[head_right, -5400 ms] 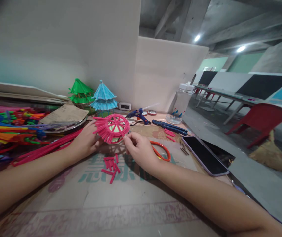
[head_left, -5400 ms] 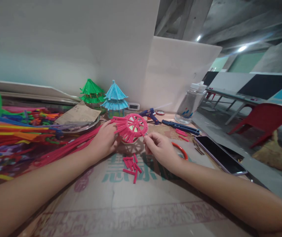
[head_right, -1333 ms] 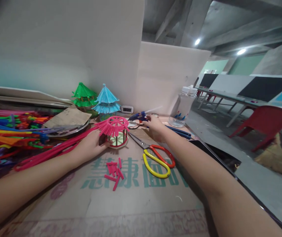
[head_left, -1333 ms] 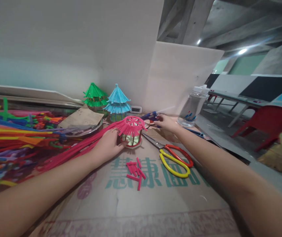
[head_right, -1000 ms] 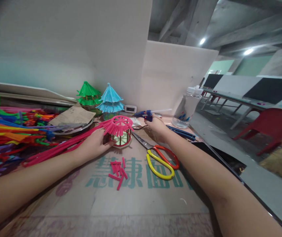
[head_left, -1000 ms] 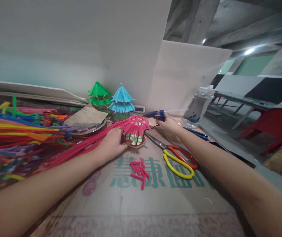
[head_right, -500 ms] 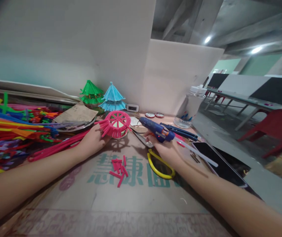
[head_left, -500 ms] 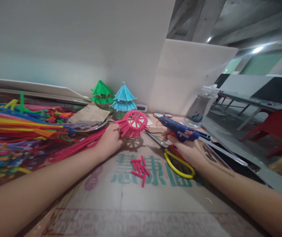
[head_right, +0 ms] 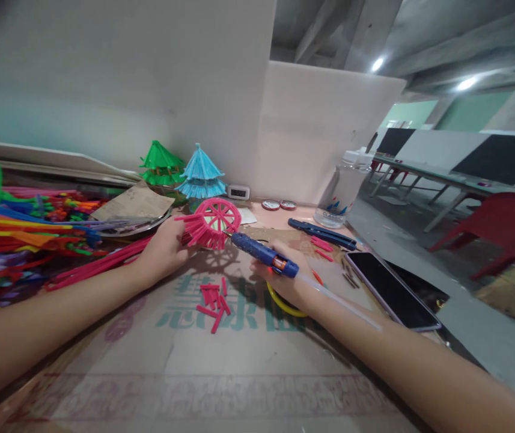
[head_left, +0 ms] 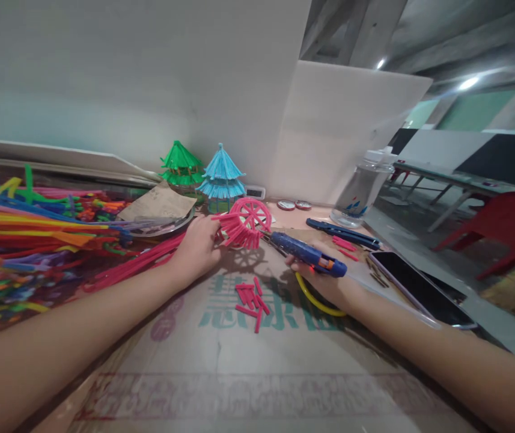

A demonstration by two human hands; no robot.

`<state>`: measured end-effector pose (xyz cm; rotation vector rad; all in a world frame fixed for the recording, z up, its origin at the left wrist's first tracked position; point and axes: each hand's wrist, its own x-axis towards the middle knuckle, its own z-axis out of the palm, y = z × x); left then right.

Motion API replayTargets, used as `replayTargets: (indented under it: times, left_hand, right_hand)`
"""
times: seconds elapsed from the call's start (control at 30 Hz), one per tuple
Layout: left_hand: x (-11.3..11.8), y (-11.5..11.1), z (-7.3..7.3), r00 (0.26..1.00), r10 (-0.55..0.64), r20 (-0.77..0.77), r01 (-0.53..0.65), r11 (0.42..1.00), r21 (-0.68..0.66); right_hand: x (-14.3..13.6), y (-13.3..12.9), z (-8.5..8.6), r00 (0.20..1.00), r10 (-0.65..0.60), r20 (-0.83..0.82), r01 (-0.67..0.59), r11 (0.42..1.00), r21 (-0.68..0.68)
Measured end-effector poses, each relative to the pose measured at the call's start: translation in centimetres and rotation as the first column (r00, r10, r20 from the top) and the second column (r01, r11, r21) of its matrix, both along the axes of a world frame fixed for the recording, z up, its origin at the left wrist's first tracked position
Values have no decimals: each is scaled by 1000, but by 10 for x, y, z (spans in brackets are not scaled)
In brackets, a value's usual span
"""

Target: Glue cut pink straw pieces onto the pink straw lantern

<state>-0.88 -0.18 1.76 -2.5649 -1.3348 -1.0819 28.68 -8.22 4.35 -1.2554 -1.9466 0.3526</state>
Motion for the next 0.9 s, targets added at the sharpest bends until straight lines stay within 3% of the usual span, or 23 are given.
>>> replayTargets:
  times: [0.23,0.9]
  left_hand:
    - [0,0,-2,1000,14,11,-14,1000,11]
    - [1,-2,1,1000,-7,13,7,1000,-8]
  right_hand:
    - [-3,2,-3,1000,-8,4,8,999,47]
    - [-4,3,-4,996,-61,59,61,998,-9]
